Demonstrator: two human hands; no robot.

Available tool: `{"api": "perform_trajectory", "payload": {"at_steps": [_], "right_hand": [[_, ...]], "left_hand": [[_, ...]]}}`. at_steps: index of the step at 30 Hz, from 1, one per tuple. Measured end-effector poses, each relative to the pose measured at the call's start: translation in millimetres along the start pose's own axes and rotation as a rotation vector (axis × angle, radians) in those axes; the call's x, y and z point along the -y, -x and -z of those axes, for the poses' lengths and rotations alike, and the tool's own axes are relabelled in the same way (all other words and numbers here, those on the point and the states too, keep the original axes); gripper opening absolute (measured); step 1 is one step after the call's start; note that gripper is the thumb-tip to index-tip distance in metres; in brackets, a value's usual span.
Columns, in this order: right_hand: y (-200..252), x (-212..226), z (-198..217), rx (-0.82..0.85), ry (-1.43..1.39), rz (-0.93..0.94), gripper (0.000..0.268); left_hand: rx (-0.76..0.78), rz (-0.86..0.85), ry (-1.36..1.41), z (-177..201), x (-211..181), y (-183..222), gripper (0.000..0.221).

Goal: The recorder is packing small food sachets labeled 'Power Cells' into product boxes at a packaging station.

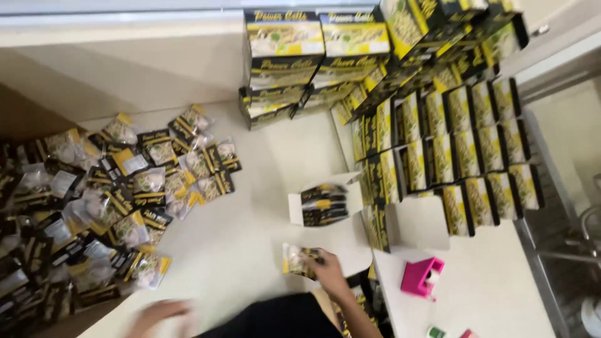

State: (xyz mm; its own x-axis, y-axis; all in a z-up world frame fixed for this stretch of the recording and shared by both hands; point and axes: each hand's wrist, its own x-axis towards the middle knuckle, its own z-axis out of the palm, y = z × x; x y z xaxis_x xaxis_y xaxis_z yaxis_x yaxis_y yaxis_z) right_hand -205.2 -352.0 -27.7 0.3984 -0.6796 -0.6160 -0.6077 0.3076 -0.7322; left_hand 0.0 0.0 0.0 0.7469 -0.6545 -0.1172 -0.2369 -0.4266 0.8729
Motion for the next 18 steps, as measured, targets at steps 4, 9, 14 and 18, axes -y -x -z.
{"api": "perform_trajectory", "payload": {"at_steps": [4, 9, 14, 18], "right_hand": [[30.2, 98.2, 48.7, -0.131, -0.073, 0.176, 0.041], [10.9, 169.5, 70.5, -0.515, 0.491, 0.748, 0.065], [-24.9, 116.3, 35.8, -0.237, 0.769, 0.810, 0.058], [-46.9, 101.0, 27.5, -0.169, 0.962, 0.963, 0.064]], "left_hand": [[0.037, 0.013, 0.086, -50.7, -160.6, -90.6, 0.024], [0.090, 0.052, 0.076, -151.4, -161.8, -150.0, 0.060], [0.091, -0.007, 0.029, -206.7, -152.9, -187.0, 0.055], [0.120, 0.071, -0.104, -212.2, -161.8, -192.7, 0.039]]}}
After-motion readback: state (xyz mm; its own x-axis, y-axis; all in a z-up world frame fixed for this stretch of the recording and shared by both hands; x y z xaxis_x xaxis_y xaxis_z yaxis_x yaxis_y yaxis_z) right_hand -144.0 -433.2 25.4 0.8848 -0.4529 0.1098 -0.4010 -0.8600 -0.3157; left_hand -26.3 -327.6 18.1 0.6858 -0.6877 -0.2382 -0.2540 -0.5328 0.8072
